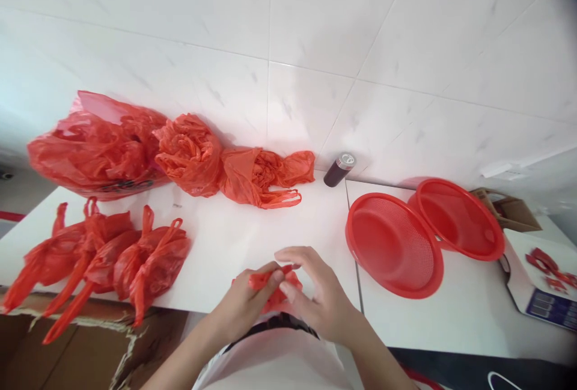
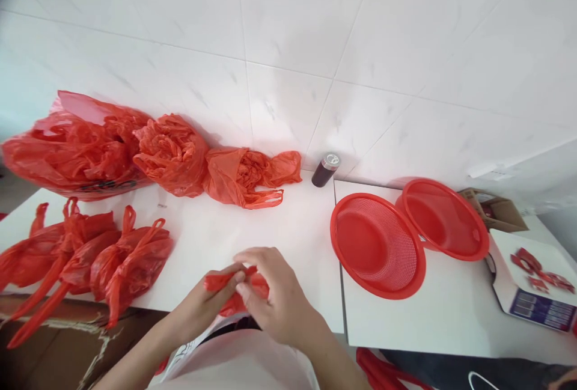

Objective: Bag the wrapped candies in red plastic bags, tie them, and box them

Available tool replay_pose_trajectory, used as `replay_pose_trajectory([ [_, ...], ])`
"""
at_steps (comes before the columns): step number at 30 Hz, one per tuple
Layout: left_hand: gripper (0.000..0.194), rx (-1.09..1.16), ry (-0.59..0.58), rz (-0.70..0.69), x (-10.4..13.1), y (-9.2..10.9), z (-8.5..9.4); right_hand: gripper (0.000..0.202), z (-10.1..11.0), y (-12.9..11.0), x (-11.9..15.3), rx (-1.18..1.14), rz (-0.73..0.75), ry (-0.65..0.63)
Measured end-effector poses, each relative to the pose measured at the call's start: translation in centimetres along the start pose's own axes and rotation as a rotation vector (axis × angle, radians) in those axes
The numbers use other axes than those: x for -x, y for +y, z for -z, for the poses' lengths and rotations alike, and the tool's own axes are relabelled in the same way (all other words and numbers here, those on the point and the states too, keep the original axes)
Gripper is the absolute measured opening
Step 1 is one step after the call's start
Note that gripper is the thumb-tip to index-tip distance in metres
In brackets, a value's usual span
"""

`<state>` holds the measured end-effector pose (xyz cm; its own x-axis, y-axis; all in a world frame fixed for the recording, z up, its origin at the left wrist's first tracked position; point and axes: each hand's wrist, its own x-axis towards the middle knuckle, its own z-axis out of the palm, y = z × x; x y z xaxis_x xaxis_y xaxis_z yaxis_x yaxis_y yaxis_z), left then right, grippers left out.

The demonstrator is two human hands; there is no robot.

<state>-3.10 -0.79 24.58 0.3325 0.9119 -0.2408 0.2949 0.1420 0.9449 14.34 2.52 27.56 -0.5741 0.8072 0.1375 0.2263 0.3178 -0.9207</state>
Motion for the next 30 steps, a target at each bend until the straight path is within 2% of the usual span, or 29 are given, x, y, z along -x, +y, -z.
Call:
replay_pose_trajectory([
  [2,0.038,0.125,-0.002,0.064,0.1,-0.2,0.6,0.027,-0.3,1.6,0.1,0.014,-0.089,-0.001],
  [4,0.040,0.212,-0.029,0.102,0.1,-0.5,0.9,0.016,-0.5,2.2,0.5,-0.025,-0.160,-0.023],
  [7,0.041,0.268,-0.057,0.095,0.1,-0.7,1.2,0.014,0.0,0.9,1.1,-0.123,-0.185,-0.094],
  [10,0.036,0.207,-0.061,0.041,0.1,-0.6,1.4,0.013,0.9,-0.7,1.1,-0.190,-0.137,-0.233],
  [12,0.028,0.112,-0.099,0.001,0.1,-0.4,1.6,0.012,1.0,-0.5,0.5,-0.186,-0.122,-0.208],
  [15,0.021,-0.004,-0.155,-0.083,0.1,-0.6,1.7,0.023,0.0,1.5,-0.7,-0.142,-0.179,-0.140],
  [17,0.021,-0.090,-0.099,-0.112,0.0,-1.2,1.5,0.030,-1.0,3.0,-1.0,-0.160,-0.230,-0.161],
  [21,0.021,-0.262,0.232,-0.200,-0.4,-3.0,0.6,0.036,-2.4,4.8,-0.6,-0.337,-0.383,-0.237],
  [23,0.018,-0.286,0.346,-0.270,-0.7,-3.9,0.2,0.038,-2.5,5.2,-0.2,-0.459,-0.460,-0.292],
  [26,0.020,-0.303,0.380,-0.273,-0.7,-4.9,0.0,0.035,-2.4,5.6,0.1,-0.624,-0.522,-0.316],
  [30,0.026,-0.358,0.238,-0.211,-0.2,-6.2,0.2,0.033,-2.3,6.3,0.4,-0.591,-0.532,-0.144],
])
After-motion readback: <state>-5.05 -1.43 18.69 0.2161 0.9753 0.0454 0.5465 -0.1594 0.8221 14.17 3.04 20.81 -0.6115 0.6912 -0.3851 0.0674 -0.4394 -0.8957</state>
